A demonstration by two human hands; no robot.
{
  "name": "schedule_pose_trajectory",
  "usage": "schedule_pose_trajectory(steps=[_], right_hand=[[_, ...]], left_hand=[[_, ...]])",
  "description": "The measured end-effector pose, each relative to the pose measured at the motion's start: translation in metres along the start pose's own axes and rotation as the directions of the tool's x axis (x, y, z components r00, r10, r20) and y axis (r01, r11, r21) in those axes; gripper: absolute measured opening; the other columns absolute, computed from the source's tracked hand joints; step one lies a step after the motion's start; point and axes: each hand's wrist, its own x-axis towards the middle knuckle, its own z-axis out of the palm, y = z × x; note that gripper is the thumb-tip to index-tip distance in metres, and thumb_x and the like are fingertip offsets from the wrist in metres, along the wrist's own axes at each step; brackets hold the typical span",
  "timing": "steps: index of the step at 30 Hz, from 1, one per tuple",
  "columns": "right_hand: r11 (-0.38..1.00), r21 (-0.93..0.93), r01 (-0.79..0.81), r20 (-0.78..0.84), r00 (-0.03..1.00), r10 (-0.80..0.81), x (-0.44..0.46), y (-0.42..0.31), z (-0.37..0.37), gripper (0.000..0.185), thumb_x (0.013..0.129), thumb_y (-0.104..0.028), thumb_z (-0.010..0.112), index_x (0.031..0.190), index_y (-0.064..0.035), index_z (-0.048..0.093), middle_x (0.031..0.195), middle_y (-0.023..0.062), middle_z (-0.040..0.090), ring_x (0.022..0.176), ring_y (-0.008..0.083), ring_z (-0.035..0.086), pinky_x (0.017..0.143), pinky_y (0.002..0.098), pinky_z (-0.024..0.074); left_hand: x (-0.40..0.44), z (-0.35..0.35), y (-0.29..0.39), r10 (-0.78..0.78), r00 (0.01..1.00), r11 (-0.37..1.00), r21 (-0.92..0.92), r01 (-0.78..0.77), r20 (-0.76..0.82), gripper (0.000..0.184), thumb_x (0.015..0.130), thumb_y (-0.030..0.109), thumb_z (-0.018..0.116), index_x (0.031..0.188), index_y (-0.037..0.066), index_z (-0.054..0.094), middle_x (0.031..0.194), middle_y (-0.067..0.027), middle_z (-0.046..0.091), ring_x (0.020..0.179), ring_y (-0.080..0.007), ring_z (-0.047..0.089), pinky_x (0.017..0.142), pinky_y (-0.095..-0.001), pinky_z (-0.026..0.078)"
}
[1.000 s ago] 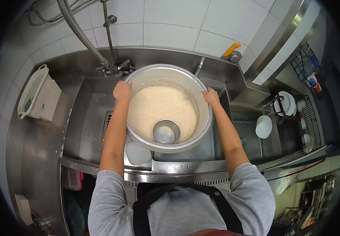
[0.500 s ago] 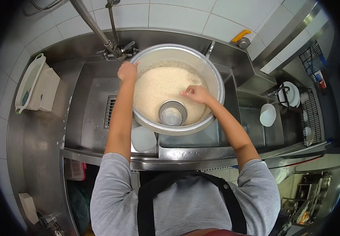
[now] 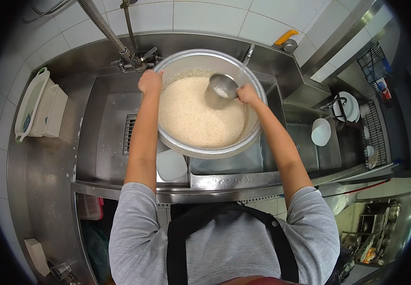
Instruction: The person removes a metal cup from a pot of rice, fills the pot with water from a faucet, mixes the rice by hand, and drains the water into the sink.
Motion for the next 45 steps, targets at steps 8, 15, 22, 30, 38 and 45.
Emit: schedule_pose_trajectory(steps=[8,15,22,30,38,45], right_hand=[[0.879,0.352,-0.322,0.034,0.943,0.332,0.006,-0.021,-0.012,0.031,0.085,-0.015,0.041,0.071,0.0053,0.06,0.06,0.0142,0.061,0.044,0.0178,0.058,0.036,0.0266,0.044],[0.902,0.321,-0.288,-0.007,0.952,0.306,-0.001,-0.023,-0.01,0.033,0.085,-0.013,0.041,0.068,0.0073,0.062,0.059,0.017,0.062,0.045,0.0191,0.061,0.037,0.0266,0.0481],[0.93,0.276,-0.243,-0.064,0.961,0.27,0.005,-0.009,0.003,0.035,0.086,-0.014,0.042,0.067,0.0084,0.062,0.057,0.0175,0.061,0.044,0.0192,0.06,0.037,0.0268,0.0484],[0.913,0.349,-0.21,-0.025,0.972,0.234,0.007,-0.006,0.006,0.03,0.087,-0.012,0.044,0.077,0.0131,0.057,0.063,0.0174,0.063,0.046,0.0225,0.061,0.038,0.0284,0.0496],[0.49,0.87,-0.062,0.108,0.992,-0.066,0.008,-0.012,0.019,0.02,0.09,-0.007,0.042,0.108,0.0007,0.045,0.097,0.0146,0.058,0.078,0.0208,0.062,0.066,0.0312,0.0542],[0.236,0.967,-0.094,0.145,0.967,-0.21,0.021,-0.025,0.03,0.023,0.09,-0.018,0.045,0.111,-0.0097,0.049,0.105,0.0051,0.056,0.092,0.0184,0.057,0.076,0.0353,0.0502]], left_hand=[[0.005,0.01,-0.004,-0.02,0.999,1.0,-0.001,0.02,-0.043,0.06,0.077,0.056,0.053,0.099,0.001,0.06,0.102,-0.0153,0.062,0.094,-0.0298,0.06,0.076,-0.0385,0.049],[0.009,0.013,-0.008,-0.013,0.999,1.0,-0.004,0.013,-0.041,0.059,0.077,0.056,0.053,0.099,0.001,0.06,0.102,-0.0157,0.062,0.094,-0.03,0.06,0.076,-0.0388,0.049],[0.008,0.011,-0.007,-0.013,0.999,1.0,0.005,0.013,-0.038,0.059,0.078,0.056,0.052,0.099,0.001,0.06,0.102,-0.0159,0.062,0.095,-0.0302,0.06,0.076,-0.039,0.049],[0.009,0.01,-0.004,-0.002,1.0,1.0,0.005,0.003,-0.029,0.06,0.078,0.056,0.052,0.101,0.001,0.059,0.104,-0.0159,0.061,0.097,-0.0299,0.059,0.078,-0.0383,0.048],[0.006,0.006,0.0,0.001,1.0,1.0,0.018,0.0,-0.028,0.062,0.077,0.056,0.053,0.101,0.0,0.058,0.101,-0.0156,0.062,0.094,-0.0288,0.061,0.075,-0.0376,0.05],[0.01,0.012,-0.012,-0.007,0.999,1.0,0.027,0.008,-0.049,0.066,0.076,0.057,0.054,0.1,-0.005,0.055,0.099,-0.0172,0.062,0.091,-0.0293,0.062,0.074,-0.0368,0.051]])
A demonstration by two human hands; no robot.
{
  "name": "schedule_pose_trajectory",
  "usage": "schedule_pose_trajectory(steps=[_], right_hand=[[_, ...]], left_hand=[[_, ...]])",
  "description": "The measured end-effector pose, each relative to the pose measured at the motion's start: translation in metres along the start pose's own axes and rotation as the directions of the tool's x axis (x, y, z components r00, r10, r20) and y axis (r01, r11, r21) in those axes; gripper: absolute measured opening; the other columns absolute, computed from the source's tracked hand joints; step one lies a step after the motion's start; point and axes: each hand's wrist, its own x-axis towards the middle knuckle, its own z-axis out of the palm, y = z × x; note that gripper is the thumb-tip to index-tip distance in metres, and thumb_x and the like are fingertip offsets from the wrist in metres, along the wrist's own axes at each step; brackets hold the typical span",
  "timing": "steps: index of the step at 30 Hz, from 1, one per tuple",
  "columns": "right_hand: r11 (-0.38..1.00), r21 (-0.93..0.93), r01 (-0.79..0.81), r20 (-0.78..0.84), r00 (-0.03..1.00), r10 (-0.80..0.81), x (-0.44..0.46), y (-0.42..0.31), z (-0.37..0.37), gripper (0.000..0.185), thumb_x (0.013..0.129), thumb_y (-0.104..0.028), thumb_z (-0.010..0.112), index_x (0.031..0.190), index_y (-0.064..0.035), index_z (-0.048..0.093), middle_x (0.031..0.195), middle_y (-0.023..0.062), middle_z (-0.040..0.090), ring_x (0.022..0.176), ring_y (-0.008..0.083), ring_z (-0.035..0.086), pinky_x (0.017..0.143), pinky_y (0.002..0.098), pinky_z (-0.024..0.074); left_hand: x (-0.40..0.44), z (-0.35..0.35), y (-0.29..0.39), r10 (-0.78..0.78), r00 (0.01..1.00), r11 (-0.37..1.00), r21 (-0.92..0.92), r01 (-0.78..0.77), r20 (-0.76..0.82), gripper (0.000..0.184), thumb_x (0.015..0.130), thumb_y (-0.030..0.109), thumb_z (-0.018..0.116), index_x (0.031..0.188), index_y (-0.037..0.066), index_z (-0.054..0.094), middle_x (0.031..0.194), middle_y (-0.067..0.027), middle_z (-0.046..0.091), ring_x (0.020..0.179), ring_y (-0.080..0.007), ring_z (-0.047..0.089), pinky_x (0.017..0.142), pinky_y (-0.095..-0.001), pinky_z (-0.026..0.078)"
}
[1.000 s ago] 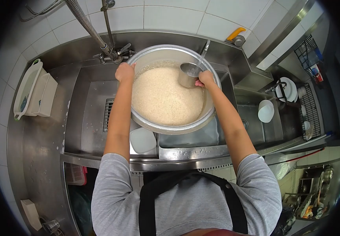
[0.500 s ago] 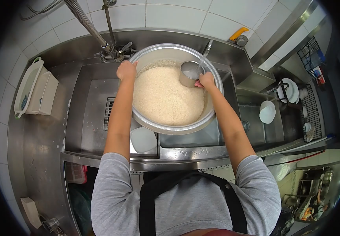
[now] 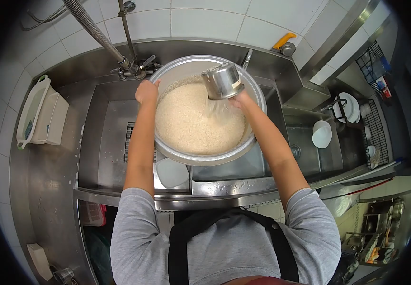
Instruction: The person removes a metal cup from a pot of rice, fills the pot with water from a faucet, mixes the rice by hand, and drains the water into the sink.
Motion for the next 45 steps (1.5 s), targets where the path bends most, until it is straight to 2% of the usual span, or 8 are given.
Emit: schedule_pose_trajectory(steps=[3,7,10,14,16,19,41,45], right_hand=[[0.996,0.055,-0.07,-0.06,0.996,0.073,-0.015,-0.008,0.017,0.029,0.091,-0.032,0.04,0.111,-0.0129,0.05,0.105,-0.0009,0.057,0.097,0.0161,0.054,0.081,0.0388,0.0459],[0.976,-0.213,-0.053,-0.198,0.98,0.011,-0.009,0.004,0.007,0.02,0.088,-0.015,0.043,0.106,-0.0049,0.048,0.099,0.0125,0.058,0.081,0.023,0.061,0.067,0.0384,0.0538],[0.868,-0.431,-0.246,-0.305,0.945,0.116,-0.015,0.001,0.005,0.025,0.084,-0.009,0.042,0.099,0.0085,0.05,0.083,0.0194,0.06,0.064,0.027,0.064,0.051,0.036,0.0554],[0.648,-0.606,-0.461,-0.498,0.855,0.143,-0.014,-0.016,0.002,0.02,0.082,-0.006,0.04,0.084,0.007,0.055,0.065,0.0203,0.059,0.059,0.0276,0.065,0.044,0.0344,0.0534],[0.583,-0.681,-0.443,-0.562,0.827,-0.028,-0.015,-0.023,-0.001,0.023,0.081,-0.006,0.04,0.076,0.0065,0.058,0.059,0.0187,0.059,0.051,0.0249,0.063,0.041,0.0331,0.0519],[0.671,-0.561,-0.485,-0.561,0.819,0.122,-0.012,-0.024,0.003,0.024,0.081,-0.005,0.039,0.074,0.0063,0.059,0.061,0.0169,0.06,0.048,0.0221,0.061,0.04,0.0319,0.0507],[0.699,-0.569,-0.432,-0.55,0.832,0.067,-0.01,-0.017,-0.025,0.025,0.081,-0.004,0.037,0.086,0.0104,0.058,0.066,0.0187,0.061,0.05,0.0245,0.062,0.04,0.0336,0.0518],[0.836,-0.408,-0.366,-0.412,0.891,0.189,0.0,-0.011,-0.045,0.023,0.084,-0.008,0.041,0.097,0.0081,0.052,0.076,0.0177,0.062,0.061,0.0225,0.064,0.047,0.0321,0.0534]], left_hand=[[0.002,0.003,0.0,0.008,1.0,1.0,0.01,-0.008,-0.006,0.065,0.077,0.057,0.053,0.1,-0.004,0.056,0.098,-0.0164,0.062,0.091,-0.0289,0.062,0.074,-0.0367,0.05],[0.001,-0.004,0.006,0.014,1.0,1.0,-0.001,-0.014,0.021,0.063,0.077,0.057,0.053,0.101,-0.002,0.056,0.099,-0.0156,0.062,0.092,-0.0285,0.061,0.074,-0.0366,0.05],[0.001,-0.007,0.007,0.048,0.999,0.999,0.011,-0.049,0.009,0.062,0.078,0.056,0.053,0.101,-0.001,0.057,0.099,-0.0151,0.062,0.092,-0.0281,0.061,0.074,-0.0366,0.05],[0.002,-0.003,0.002,0.03,0.999,1.0,-0.009,-0.03,0.011,0.062,0.077,0.058,0.052,0.098,0.0,0.06,0.099,-0.0161,0.062,0.092,-0.03,0.061,0.074,-0.0383,0.05],[0.004,-0.002,0.002,0.035,0.999,0.999,-0.017,-0.035,-0.006,0.063,0.076,0.059,0.052,0.095,0.0,0.061,0.098,-0.0167,0.062,0.093,-0.0313,0.06,0.075,-0.04,0.049],[0.002,-0.003,0.001,0.004,1.0,1.0,0.004,-0.004,0.024,0.061,0.076,0.057,0.054,0.098,0.001,0.06,0.099,-0.0156,0.062,0.091,-0.0299,0.061,0.074,-0.0374,0.05],[0.004,0.0,0.009,0.022,0.999,1.0,0.012,-0.022,-0.027,0.064,0.075,0.062,0.05,0.093,0.001,0.062,0.095,-0.0163,0.063,0.089,-0.0307,0.062,0.071,-0.0392,0.05],[0.003,-0.001,0.013,0.041,0.998,0.999,0.025,-0.04,-0.051,0.063,0.075,0.061,0.051,0.092,0.001,0.063,0.095,-0.0163,0.063,0.088,-0.0307,0.062,0.07,-0.039,0.05]])
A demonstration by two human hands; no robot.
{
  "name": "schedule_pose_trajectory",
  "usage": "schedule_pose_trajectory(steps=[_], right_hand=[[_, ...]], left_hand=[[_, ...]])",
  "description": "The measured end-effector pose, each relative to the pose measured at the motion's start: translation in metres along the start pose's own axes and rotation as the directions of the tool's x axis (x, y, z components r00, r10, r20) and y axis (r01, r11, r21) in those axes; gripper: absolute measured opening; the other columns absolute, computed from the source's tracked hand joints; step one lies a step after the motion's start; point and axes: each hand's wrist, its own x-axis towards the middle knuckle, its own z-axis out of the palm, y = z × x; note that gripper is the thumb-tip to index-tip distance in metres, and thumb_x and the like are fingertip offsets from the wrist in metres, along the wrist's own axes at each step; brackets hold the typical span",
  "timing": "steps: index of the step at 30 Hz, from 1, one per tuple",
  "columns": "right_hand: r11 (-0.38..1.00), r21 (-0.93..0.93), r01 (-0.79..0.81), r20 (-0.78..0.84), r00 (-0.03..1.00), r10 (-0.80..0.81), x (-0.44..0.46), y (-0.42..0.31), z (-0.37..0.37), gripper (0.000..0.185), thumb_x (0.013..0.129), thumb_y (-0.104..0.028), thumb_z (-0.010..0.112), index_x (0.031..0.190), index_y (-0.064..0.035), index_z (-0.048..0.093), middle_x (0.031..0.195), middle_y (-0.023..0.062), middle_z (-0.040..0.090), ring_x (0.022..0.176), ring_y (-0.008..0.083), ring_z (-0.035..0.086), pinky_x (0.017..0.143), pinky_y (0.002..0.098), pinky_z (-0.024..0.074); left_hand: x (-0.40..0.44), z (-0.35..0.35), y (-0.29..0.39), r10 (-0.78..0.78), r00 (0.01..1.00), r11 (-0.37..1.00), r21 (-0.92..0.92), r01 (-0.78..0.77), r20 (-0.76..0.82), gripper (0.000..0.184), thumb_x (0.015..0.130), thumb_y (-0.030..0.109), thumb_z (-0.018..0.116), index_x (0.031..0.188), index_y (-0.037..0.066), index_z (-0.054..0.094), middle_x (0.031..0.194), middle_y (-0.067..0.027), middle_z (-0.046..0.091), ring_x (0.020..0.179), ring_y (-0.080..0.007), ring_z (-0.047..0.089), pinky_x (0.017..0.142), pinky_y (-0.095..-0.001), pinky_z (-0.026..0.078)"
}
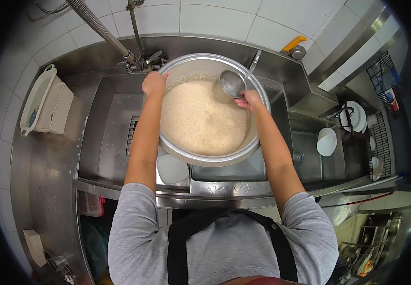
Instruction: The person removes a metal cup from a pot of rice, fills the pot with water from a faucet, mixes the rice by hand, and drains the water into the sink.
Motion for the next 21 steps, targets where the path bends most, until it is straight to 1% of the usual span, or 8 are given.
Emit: schedule_pose_trajectory(steps=[1,2,4,5,8,12,14,21], right_hand=[[0.992,0.121,-0.033,0.148,0.989,0.015,-0.002,0.0,0.0,0.022,0.086,-0.009,0.043,0.101,0.0052,0.05,0.081,0.0167,0.062,0.066,0.0216,0.064,0.051,0.0317,0.0543],[0.993,0.113,-0.041,0.154,0.988,0.023,-0.005,0.002,0.003,0.022,0.086,-0.009,0.043,0.101,0.0052,0.05,0.081,0.0167,0.062,0.066,0.0216,0.064,0.051,0.0317,0.0543],[0.934,0.357,-0.002,0.369,0.919,-0.139,-0.012,0.001,0.008,0.018,0.089,-0.009,0.043,0.106,-0.0026,0.048,0.087,0.0143,0.061,0.076,0.0213,0.063,0.061,0.0324,0.0547],[0.924,0.382,-0.025,0.443,0.882,-0.159,-0.015,-0.002,0.011,0.017,0.091,-0.009,0.042,0.106,-0.0067,0.047,0.092,0.0122,0.061,0.078,0.0208,0.063,0.067,0.0345,0.0543],[0.897,0.442,0.006,0.528,0.806,-0.266,-0.023,-0.006,0.02,0.019,0.09,-0.01,0.045,0.108,-0.0047,0.047,0.095,0.0117,0.06,0.082,0.0212,0.062,0.071,0.0358,0.0537],[0.877,0.479,0.017,0.539,0.784,-0.31,-0.029,-0.005,0.03,0.024,0.089,-0.01,0.047,0.112,-0.0035,0.046,0.101,0.0118,0.059,0.089,0.0222,0.06,0.076,0.0376,0.0528],[0.828,0.539,-0.153,0.551,0.808,-0.209,-0.027,-0.001,0.034,0.025,0.088,-0.006,0.046,0.113,-0.0024,0.047,0.104,0.0127,0.059,0.095,0.0239,0.058,0.079,0.0391,0.0516],[0.836,0.522,-0.169,0.563,0.805,-0.189,-0.029,0.001,0.035,0.023,0.088,-0.007,0.048,0.109,-0.0016,0.051,0.105,0.0132,0.058,0.089,0.0235,0.06,0.077,0.0397,0.0528]], left_hand=[[-0.001,-0.001,0.001,-0.008,1.0,1.0,0.002,0.008,0.005,0.063,0.075,0.061,0.051,0.092,0.001,0.063,0.095,-0.0163,0.063,0.088,-0.0307,0.062,0.07,-0.039,0.05],[-0.001,-0.003,0.003,-0.006,1.0,1.0,-0.01,0.006,0.014,0.063,0.075,0.061,0.051,0.092,0.001,0.063,0.095,-0.0164,0.063,0.089,-0.0308,0.062,0.07,-0.039,0.051],[-0.002,-0.004,0.004,-0.022,1.0,0.999,-0.025,0.023,0.021,0.063,0.075,0.061,0.052,0.093,0.001,0.063,0.095,-0.0164,0.063,0.089,-0.0309,0.062,0.07,-0.039,0.051],[-0.003,-0.004,0.004,-0.015,1.0,0.999,-0.032,0.016,0.022,0.063,0.075,0.061,0.052,0.093,0.002,0.063,0.095,-0.0166,0.063,0.089,-0.0309,0.062,0.07,-0.039,0.051],[-0.003,-0.005,0.0,-0.017,1.0,0.999,-0.046,0.018,0.02,0.062,0.075,0.06,0.052,0.093,0.002,0.063,0.095,-0.0169,0.063,0.089,-0.0309,0.062,0.07,-0.0388,0.051],[-0.003,-0.003,0.0,-0.007,1.0,0.999,-0.054,0.007,0.007,0.061,0.075,0.06,0.053,0.092,0.002,0.063,0.095,-0.0168,0.063,0.088,-0.0306,0.062,0.069,-0.038,0.051],[-0.002,-0.004,0.001,-0.009,1.0,0.999,-0.046,0.01,0.014,0.061,0.075,0.06,0.053,0.092,0.002,0.063,0.094,-0.0164,0.064,0.088,-0.0302,0.062,0.069,-0.0378,0.051],[-0.002,-0.004,0.002,-0.016,1.0,0.999,-0.033,0.017,0.013,0.06,0.075,0.06,0.053,0.092,0.003,0.063,0.093,-0.015,0.064,0.087,-0.0292,0.063,0.069,-0.0376,0.051]])
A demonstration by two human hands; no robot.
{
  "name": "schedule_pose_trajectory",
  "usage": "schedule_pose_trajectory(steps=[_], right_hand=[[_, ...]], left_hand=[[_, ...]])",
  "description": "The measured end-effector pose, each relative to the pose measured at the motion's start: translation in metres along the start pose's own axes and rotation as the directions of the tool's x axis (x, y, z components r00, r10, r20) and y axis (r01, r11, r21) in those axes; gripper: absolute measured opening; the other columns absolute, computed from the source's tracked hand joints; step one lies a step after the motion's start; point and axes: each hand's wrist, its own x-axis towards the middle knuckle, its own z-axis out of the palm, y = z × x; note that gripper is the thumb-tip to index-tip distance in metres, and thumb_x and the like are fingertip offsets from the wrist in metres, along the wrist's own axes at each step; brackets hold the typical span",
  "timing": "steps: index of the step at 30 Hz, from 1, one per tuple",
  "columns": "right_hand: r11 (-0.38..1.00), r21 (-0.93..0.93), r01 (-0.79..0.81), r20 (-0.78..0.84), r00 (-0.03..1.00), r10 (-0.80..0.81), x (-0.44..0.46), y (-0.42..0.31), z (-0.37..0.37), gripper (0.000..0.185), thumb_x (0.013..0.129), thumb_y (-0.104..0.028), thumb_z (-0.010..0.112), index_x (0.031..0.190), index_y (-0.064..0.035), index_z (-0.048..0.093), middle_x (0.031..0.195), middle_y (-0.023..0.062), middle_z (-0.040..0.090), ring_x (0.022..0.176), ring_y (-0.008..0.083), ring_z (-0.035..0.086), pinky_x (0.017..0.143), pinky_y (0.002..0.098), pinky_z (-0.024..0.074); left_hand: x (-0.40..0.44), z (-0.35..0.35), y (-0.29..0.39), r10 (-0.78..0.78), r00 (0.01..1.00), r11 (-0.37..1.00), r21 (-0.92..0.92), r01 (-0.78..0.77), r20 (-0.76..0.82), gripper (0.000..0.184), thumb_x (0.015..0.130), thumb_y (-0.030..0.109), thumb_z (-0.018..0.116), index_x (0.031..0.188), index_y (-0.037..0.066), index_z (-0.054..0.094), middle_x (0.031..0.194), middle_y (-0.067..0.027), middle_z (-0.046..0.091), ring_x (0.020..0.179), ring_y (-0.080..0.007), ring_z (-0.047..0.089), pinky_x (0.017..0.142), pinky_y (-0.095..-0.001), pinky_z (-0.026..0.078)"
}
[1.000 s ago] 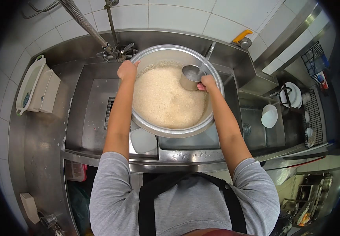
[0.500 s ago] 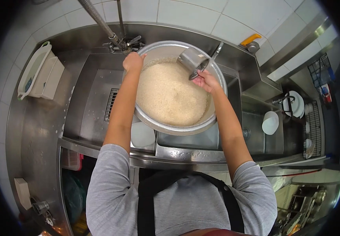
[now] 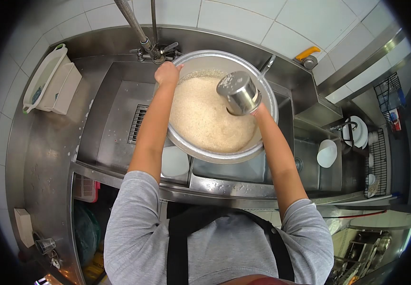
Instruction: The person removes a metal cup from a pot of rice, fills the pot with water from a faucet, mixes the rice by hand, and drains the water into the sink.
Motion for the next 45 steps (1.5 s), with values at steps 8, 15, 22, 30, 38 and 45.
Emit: schedule_pose_trajectory(steps=[8,15,22,30,38,45], right_hand=[[0.93,-0.364,0.048,-0.124,0.987,-0.099,-0.002,0.0,-0.001,0.018,0.085,-0.007,0.051,0.102,-0.0025,0.053,0.1,0.0116,0.059,0.076,0.0213,0.063,0.069,0.0386,0.0555],[-0.035,-0.976,-0.214,-0.143,0.756,-0.639,-0.007,0.011,0.012,0.014,0.065,-0.008,0.062,0.07,0.0015,0.053,0.069,0.02,0.059,0.064,0.028,0.063,0.058,0.0405,0.0497],[-0.257,-0.871,-0.418,-0.032,0.571,-0.82,-0.027,-0.011,0.025,0.016,0.067,-0.009,0.058,0.078,0.003,0.06,0.078,0.0255,0.061,0.075,0.0397,0.061,0.069,0.0441,0.0501],[-0.164,-0.877,-0.452,-0.116,0.531,-0.84,-0.027,-0.017,0.026,0.018,0.072,-0.012,0.056,0.081,0.0043,0.056,0.082,0.0263,0.061,0.079,0.0402,0.06,0.071,0.0453,0.0493],[0.502,-0.86,-0.092,-0.413,0.702,-0.58,-0.012,-0.012,0.036,0.013,0.075,-0.004,0.054,0.077,0.004,0.044,0.071,0.022,0.057,0.048,0.0284,0.062,0.042,0.0355,0.0508],[0.834,-0.547,0.071,-0.4,0.853,-0.335,0.01,0.013,0.064,0.026,0.075,-0.001,0.053,0.087,-0.0017,0.03,0.074,0.0155,0.049,0.051,0.0316,0.061,0.043,0.036,0.0559]], left_hand=[[0.001,0.001,-0.001,0.014,1.0,1.0,-0.013,-0.014,0.0,0.061,0.075,0.059,0.053,0.093,0.003,0.063,0.095,-0.0156,0.064,0.088,-0.029,0.062,0.07,-0.0374,0.051],[0.003,0.003,-0.002,-0.002,1.0,1.0,-0.003,0.002,0.004,0.061,0.076,0.059,0.052,0.095,0.003,0.062,0.097,-0.0153,0.063,0.09,-0.029,0.062,0.071,-0.0372,0.05],[0.0,-0.003,0.001,-0.012,1.0,1.0,0.022,0.012,0.018,0.059,0.076,0.057,0.053,0.098,0.004,0.061,0.097,-0.0129,0.063,0.089,-0.0264,0.063,0.071,-0.0358,0.051],[-0.001,-0.005,-0.002,-0.01,0.998,1.0,0.013,0.009,0.066,0.058,0.077,0.057,0.053,0.099,0.004,0.061,0.099,-0.0123,0.063,0.091,-0.0265,0.062,0.073,-0.0359,0.051],[-0.003,-0.005,-0.001,0.0,0.999,0.999,0.034,-0.002,0.047,0.059,0.077,0.058,0.051,0.099,0.003,0.061,0.099,-0.0124,0.063,0.09,-0.0265,0.062,0.072,-0.036,0.051],[-0.005,-0.004,0.0,-0.005,0.996,0.998,-0.06,-0.001,-0.092,0.062,0.079,0.061,0.045,0.096,0.002,0.054,0.092,-0.0189,0.062,0.087,-0.0317,0.062,0.07,-0.0384,0.051]])
